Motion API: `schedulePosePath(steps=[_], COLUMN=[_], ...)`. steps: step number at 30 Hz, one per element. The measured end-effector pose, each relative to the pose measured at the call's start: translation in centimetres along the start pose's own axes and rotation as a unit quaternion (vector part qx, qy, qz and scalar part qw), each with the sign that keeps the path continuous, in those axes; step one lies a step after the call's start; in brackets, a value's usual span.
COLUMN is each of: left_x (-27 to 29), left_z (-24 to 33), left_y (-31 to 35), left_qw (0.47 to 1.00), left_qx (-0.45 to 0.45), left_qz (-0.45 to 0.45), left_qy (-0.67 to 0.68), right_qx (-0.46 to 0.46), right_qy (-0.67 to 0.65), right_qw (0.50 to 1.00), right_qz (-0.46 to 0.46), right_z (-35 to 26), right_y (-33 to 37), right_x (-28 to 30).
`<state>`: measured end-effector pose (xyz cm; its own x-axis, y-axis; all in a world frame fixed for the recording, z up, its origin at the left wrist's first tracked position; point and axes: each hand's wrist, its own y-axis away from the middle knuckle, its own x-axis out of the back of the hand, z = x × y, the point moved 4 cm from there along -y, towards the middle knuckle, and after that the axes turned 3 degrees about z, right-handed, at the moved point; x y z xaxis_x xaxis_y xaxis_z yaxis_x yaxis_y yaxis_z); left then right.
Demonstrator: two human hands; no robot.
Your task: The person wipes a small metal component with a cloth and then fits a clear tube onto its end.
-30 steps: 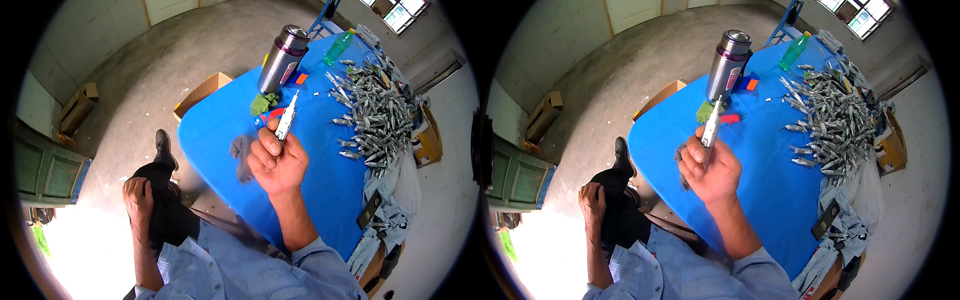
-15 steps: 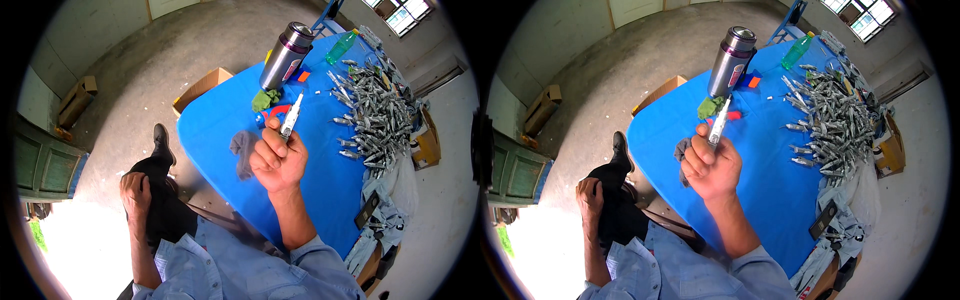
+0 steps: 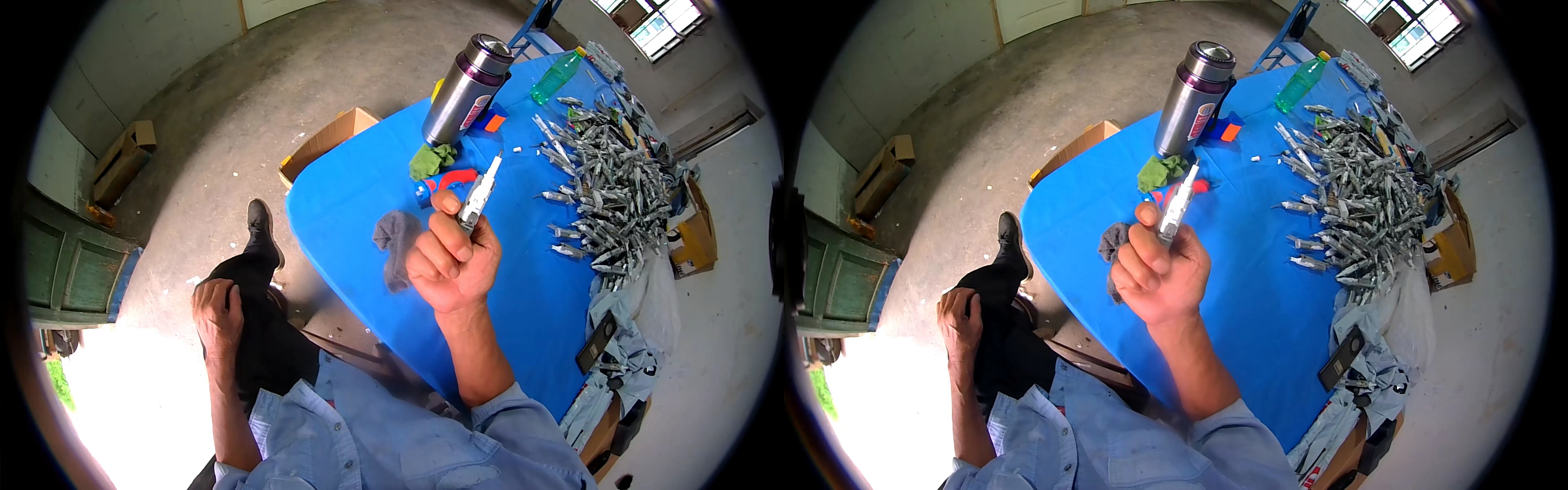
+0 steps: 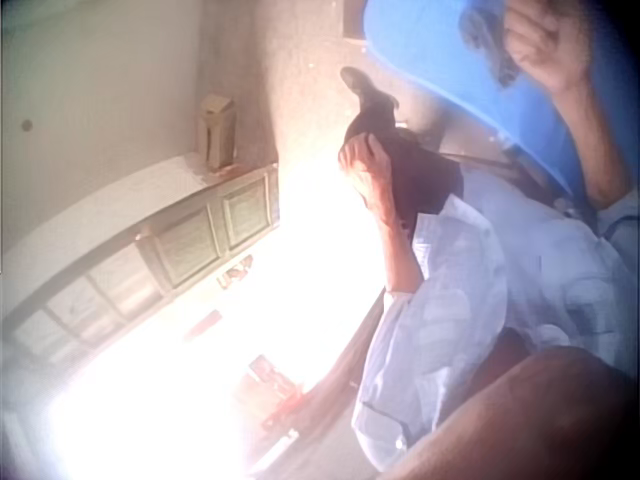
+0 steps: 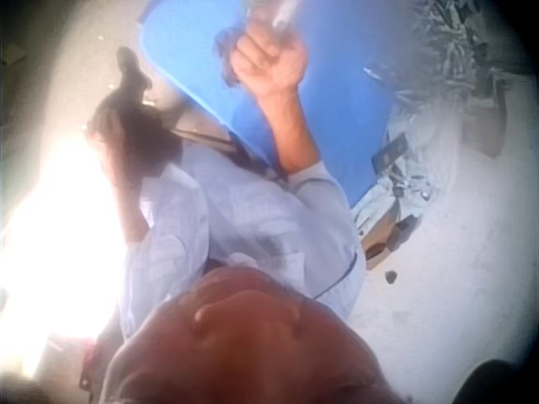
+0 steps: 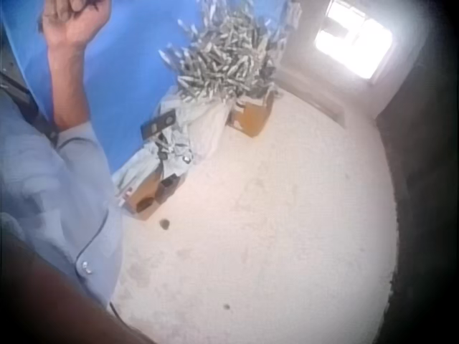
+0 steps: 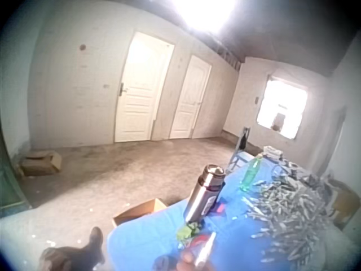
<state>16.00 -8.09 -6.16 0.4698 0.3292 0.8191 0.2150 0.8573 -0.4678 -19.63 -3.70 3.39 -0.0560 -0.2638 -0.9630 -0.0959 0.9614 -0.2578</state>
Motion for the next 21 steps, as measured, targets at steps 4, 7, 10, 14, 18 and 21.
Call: schedulePosePath(steps=[4,7,10,14,18,21], left_x=[0.1,0.0,0.0,0.0,0.2,0.1], left_z=[0.1,-0.2,-0.3,-0.3,-0.1,-0.2], left_y=[0.0,0.1,0.1,0.1,0.0,0.0], left_qw=[1.000,1.000,1.000,1.000,1.000,1.000], left_qx=[0.004,0.003,0.003,0.001,0.005,0.006], left_qz=[-0.003,-0.004,-0.004,-0.003,-0.001,0.001], left_qy=[0.006,0.006,0.006,-0.003,0.003,0.006], right_qx=[0.001,0.035,0.072,0.120,0.110,0.110], right_qy=[0.010,0.098,0.221,0.409,0.427,0.411], right_qw=[1.000,0.992,0.959,0.883,0.883,0.891], right_qz=[0.002,0.065,0.159,0.198,0.163,0.162], right_z=[0.0,0.0,0.5,1.1,1.2,1.2], right_y=[0.1,0.0,-0.3,-0.4,-0.3,-0.2], right_x=[-0.1,-0.2,-0.9,-0.9,-0.7,0.2])
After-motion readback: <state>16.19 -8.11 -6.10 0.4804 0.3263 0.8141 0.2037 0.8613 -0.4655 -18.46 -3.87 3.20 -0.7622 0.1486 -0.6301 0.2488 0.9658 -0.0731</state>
